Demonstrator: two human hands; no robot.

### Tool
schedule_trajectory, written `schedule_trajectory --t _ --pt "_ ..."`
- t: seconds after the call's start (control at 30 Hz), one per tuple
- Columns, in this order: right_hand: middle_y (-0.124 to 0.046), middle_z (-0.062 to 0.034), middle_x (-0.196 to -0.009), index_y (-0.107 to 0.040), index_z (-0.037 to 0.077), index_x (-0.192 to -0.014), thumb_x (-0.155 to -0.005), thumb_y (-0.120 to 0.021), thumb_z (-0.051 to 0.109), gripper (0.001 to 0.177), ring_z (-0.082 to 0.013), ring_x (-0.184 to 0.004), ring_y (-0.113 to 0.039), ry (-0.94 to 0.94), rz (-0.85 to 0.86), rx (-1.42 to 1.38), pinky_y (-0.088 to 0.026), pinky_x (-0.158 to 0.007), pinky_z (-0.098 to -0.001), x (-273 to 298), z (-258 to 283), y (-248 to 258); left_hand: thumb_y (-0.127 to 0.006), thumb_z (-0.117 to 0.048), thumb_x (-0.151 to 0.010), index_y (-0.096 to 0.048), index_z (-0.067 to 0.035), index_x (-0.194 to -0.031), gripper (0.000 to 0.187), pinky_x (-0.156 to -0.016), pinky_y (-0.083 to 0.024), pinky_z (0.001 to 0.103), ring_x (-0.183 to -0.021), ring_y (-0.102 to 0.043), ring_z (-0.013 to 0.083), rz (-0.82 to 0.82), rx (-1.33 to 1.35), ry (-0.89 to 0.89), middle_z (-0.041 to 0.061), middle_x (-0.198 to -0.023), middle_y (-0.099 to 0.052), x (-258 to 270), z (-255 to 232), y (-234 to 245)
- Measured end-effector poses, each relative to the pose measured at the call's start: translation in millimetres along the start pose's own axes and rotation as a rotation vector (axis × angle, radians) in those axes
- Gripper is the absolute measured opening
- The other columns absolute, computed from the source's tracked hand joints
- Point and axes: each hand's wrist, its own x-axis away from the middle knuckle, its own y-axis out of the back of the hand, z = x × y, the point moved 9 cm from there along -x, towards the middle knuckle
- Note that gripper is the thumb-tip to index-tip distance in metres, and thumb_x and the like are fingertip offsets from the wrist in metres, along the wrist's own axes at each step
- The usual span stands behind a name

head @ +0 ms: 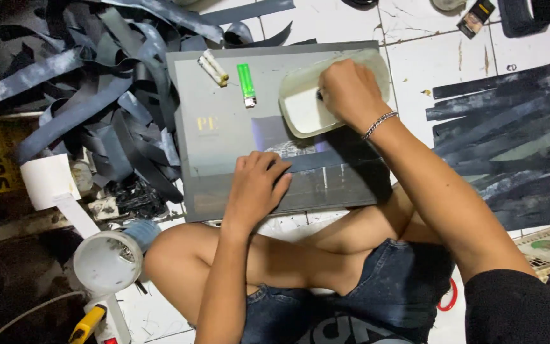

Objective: Applying adhesive to leather strips and pressing them onto a work surface

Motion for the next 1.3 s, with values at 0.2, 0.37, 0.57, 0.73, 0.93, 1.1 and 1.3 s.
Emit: schedule_trajectory --t 0.2,0.37,0.57,0.73,0.93,1.1,1.3 --pt "-0.075 -0.0164 -0.072 -0.084 0.009 -0.087 -0.078 -0.073 0.002 0.015 -0.0295 -0.051 -0.065 -0.052 0.016 0.124 -0.054 -0.056 -0.0402 2 -5 5 -0.073 -0.020 -0.089 -0.078 -0.007 -0.106 0.022 -0.092 -0.041 0.038 -0.103 -0.056 0.0234 -0.002 -0.017 -0.002 0.005 -0.110 -0.066 4 4 0" --pt "-0.076 -0.0143 -0.074 -0.083 0.006 -0.092 -0.080 -0.077 0.006 0.014 -0.0222 -0.051 -0.060 -0.081 0.132 -0.109 -0.052 -0.056 -0.0336 6 4 10 -0.072 -0.019 -0.089 -0.078 -0.007 -0.105 0.021 -0.093 -0.042 0.037 -0.102 -0.058 0.0222 -0.026 0.041 0.020 0.004 -0.109 -0.067 8 6 5" --pt "-0.069 -0.0048 -0.073 -0.079 0.005 -0.091 -0.091 -0.077 0.008 0.003 -0.0070 -0.054 -0.050 -0.186 0.193 -0.637 -0.035 -0.048 -0.0179 33 17 44 -0.071 -0.018 -0.090 -0.078 -0.008 -0.101 0.016 -0.092 -0.043 0.037 -0.097 -0.060 0.0231 -0.076 0.081 0.048 0.003 -0.107 -0.068 16 10 9" --pt "-0.066 -0.0045 -0.077 -0.075 0.002 -0.098 -0.096 -0.070 0.004 0.006 -0.0065 -0.058 -0.048 -0.229 0.210 -0.952 -0.035 -0.050 -0.0175 78 36 58 -0.071 -0.020 -0.089 -0.079 -0.011 -0.098 0.015 -0.090 -0.040 0.040 -0.096 -0.057 0.0250 -0.110 -0.049 0.061 0.006 -0.103 -0.065 22 24 -3" --pt "-0.070 -0.0179 -0.087 -0.075 -0.002 -0.103 -0.095 -0.072 0.007 0.013 -0.0224 -0.083 -0.060 -0.135 0.121 -0.797 -0.049 -0.075 -0.0374 126 65 7 -0.070 -0.027 -0.093 -0.077 -0.022 -0.098 0.010 -0.086 -0.044 0.041 -0.093 -0.061 0.0238 -0.041 -0.209 0.102 0.002 -0.090 -0.063 23 39 -9" --pt "-0.069 -0.0052 -0.092 -0.074 0.015 -0.103 -0.098 -0.072 0.017 0.007 -0.0288 -0.090 -0.071 -0.019 -0.154 -0.333 -0.055 -0.077 -0.0377 128 55 -40 -0.073 -0.029 -0.090 -0.073 -0.025 -0.096 0.007 -0.084 -0.043 0.041 -0.091 -0.060 0.0237 -0.037 -0.225 0.158 -0.001 -0.086 -0.060 22 45 -13" --pt "-0.059 -0.0049 -0.097 -0.067 0.013 -0.106 -0.099 -0.068 0.017 0.008 -0.0287 -0.090 -0.069 0.089 -0.218 -0.099 -0.056 -0.077 -0.0384 144 81 -42 -0.073 -0.029 -0.091 -0.069 -0.027 -0.098 0.009 -0.086 -0.040 0.040 -0.094 -0.059 0.0221 0.009 -0.208 0.201 -0.003 -0.088 -0.058 22 52 -19"
